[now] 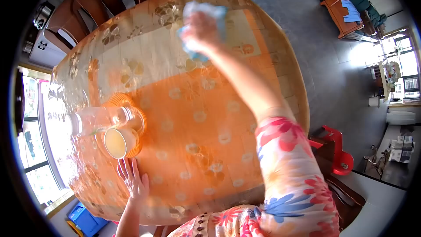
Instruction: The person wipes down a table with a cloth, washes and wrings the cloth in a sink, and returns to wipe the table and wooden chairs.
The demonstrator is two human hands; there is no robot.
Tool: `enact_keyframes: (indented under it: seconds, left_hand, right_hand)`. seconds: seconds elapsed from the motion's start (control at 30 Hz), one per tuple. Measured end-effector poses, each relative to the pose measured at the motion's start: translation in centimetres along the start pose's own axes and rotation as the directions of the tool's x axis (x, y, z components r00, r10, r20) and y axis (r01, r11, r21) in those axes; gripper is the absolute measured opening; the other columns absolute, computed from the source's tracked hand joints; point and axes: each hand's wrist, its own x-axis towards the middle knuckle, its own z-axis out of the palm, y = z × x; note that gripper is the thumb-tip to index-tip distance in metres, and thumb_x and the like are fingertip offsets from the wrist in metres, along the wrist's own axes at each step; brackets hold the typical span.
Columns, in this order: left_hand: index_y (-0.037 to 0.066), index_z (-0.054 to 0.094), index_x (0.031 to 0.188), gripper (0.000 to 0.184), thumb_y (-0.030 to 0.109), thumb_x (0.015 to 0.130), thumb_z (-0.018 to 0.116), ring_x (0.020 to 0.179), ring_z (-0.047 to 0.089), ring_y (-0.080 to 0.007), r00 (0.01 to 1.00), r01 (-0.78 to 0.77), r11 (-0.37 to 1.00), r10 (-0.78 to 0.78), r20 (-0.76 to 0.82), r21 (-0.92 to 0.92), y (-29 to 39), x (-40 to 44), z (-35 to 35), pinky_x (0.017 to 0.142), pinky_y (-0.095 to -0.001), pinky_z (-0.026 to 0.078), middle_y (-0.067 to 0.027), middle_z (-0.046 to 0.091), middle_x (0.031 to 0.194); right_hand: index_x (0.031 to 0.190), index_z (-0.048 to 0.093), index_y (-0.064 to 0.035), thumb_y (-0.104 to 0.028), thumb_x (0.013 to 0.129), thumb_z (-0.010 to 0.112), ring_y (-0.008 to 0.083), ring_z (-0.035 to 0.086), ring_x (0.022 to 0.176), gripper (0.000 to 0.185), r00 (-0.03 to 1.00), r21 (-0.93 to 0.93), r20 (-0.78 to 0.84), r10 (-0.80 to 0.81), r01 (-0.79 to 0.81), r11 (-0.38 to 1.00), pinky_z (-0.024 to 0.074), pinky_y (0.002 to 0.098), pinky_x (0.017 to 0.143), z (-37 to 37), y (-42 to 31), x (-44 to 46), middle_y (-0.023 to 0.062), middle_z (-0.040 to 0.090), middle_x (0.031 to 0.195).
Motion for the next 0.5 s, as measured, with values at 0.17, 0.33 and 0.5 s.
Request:
enact_keyframes:
  seconds: [0.17,0.33,0.5]
  left_hand:
    - [-0.002,0.035,0.135,0.06,0.033,0.087,0.042,0.133,0.018,-0.0492,1.0,0.008,1.0,-0.008,0.009,-0.006,-0.2,-0.3,0.4,0.106,-0.0618,0.011,-0.0273,0.025,0.143]
    - [-0.001,0.028,0.14,0.06,0.034,0.092,0.035,0.133,0.017,-0.0474,0.999,-0.024,1.0,0.024,0.03,0.015,-0.6,-0.6,0.5,0.107,-0.0589,0.01,-0.0253,0.021,0.146]
    - [-0.005,0.026,0.139,0.065,0.038,0.091,0.034,0.133,0.015,-0.0481,0.99,0.02,1.0,-0.023,0.136,0.02,-0.8,-0.7,0.7,0.107,-0.0587,0.007,-0.0271,0.022,0.144]
  right_hand:
    - [0.146,0.018,-0.0164,-0.052,0.094,0.021,0.0236,0.011,0.14,0.063,0.932,-0.251,0.105,-0.348,0.363,0.897,0.0024,0.0455,0.113,4.7,-4.5,2.8,0.0054,0.012,0.153]
    - [0.126,0.048,-0.0146,-0.051,0.09,0.035,0.0203,0.046,0.118,0.053,0.998,-0.236,0.002,-0.065,0.064,0.97,0.0374,0.0417,0.097,1.7,2.6,11.0,0.006,0.049,0.129]
    - [0.143,0.027,-0.0162,-0.05,0.091,0.033,0.0242,0.026,0.135,0.062,0.958,-0.29,-0.183,0.221,-0.268,0.919,0.0247,0.0495,0.106,-1.7,16.5,12.0,0.0054,0.026,0.147]
